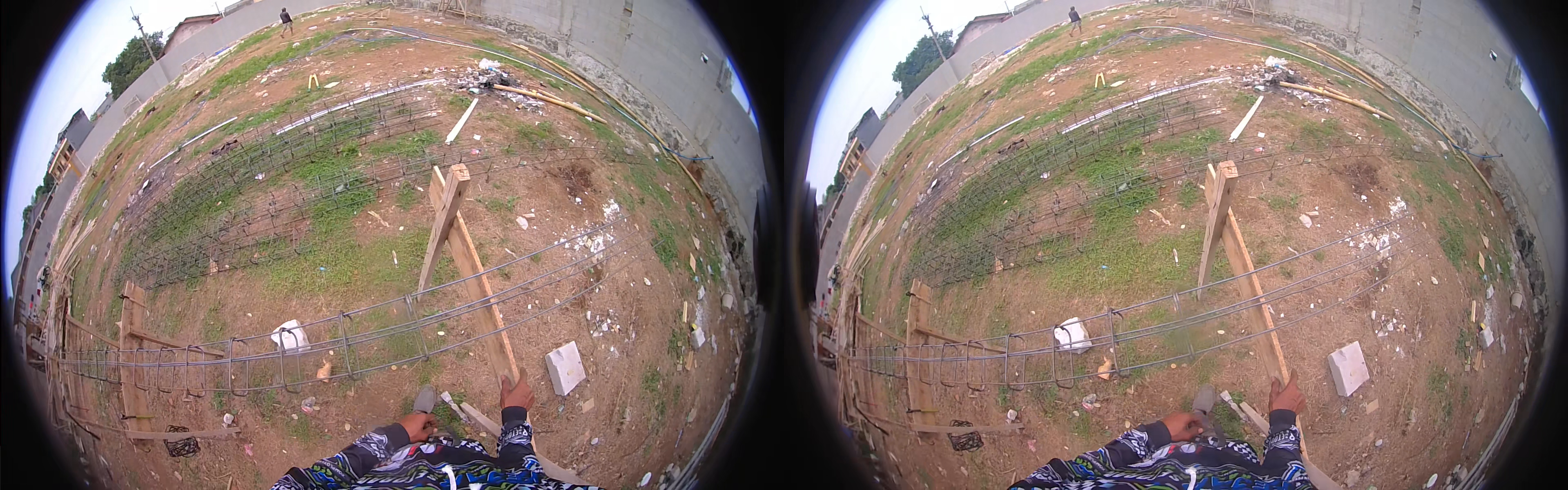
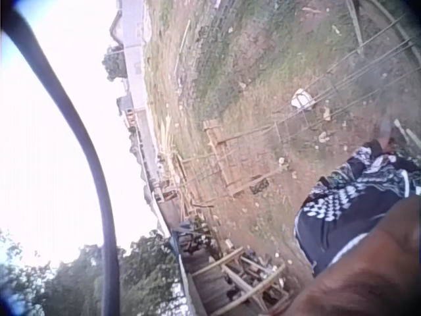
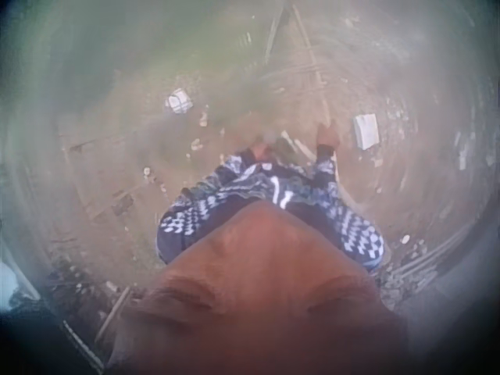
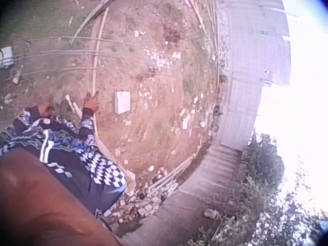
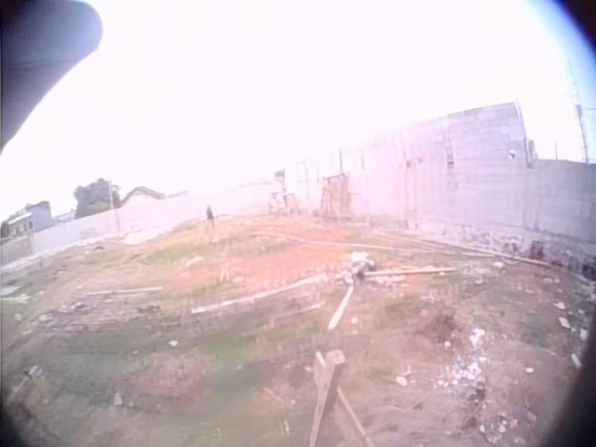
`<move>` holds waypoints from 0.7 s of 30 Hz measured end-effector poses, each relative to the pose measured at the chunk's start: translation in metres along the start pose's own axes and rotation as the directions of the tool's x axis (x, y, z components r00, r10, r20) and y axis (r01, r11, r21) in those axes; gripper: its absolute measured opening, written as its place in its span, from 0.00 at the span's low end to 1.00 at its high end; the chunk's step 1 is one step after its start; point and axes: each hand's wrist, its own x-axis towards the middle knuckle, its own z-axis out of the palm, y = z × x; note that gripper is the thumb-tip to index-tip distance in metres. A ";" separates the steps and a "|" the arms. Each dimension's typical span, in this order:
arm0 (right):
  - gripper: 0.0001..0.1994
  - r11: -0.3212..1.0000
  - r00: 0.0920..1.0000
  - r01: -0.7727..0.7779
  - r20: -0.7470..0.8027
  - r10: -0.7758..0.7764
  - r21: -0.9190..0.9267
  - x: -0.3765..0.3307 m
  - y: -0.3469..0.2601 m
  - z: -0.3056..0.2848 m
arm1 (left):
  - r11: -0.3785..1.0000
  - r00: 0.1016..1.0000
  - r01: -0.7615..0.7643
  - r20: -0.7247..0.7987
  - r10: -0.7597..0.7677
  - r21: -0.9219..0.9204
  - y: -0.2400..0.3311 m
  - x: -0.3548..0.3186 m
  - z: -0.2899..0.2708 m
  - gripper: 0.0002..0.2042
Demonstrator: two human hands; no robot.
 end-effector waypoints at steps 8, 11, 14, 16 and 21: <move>0.30 0.990 0.992 0.080 -0.083 -0.090 -0.118 0.006 0.038 0.040 | 0.982 0.710 0.083 -0.702 0.064 0.173 -0.103 -0.084 0.030 0.20; 0.32 0.977 0.982 0.170 -0.059 -0.178 -0.126 -0.017 0.019 0.014 | 0.986 0.554 0.071 -0.817 -0.162 -0.148 -0.104 -0.134 0.049 0.19; 0.39 0.918 0.913 0.386 -0.103 -0.395 -0.097 0.005 0.066 0.032 | 0.955 0.336 0.023 -0.898 -0.285 -0.295 -0.142 -0.186 0.105 0.19; 0.42 0.763 0.726 0.643 -0.260 -0.636 -0.070 -0.016 0.054 0.024 | 0.909 0.206 0.035 -0.887 -0.414 -0.416 -0.176 -0.214 0.165 0.19; 0.36 0.460 0.467 0.882 -0.065 -0.882 0.102 -0.141 0.005 0.071 | 0.681 0.082 0.192 -0.680 -0.729 -0.707 -0.209 -0.328 0.321 0.18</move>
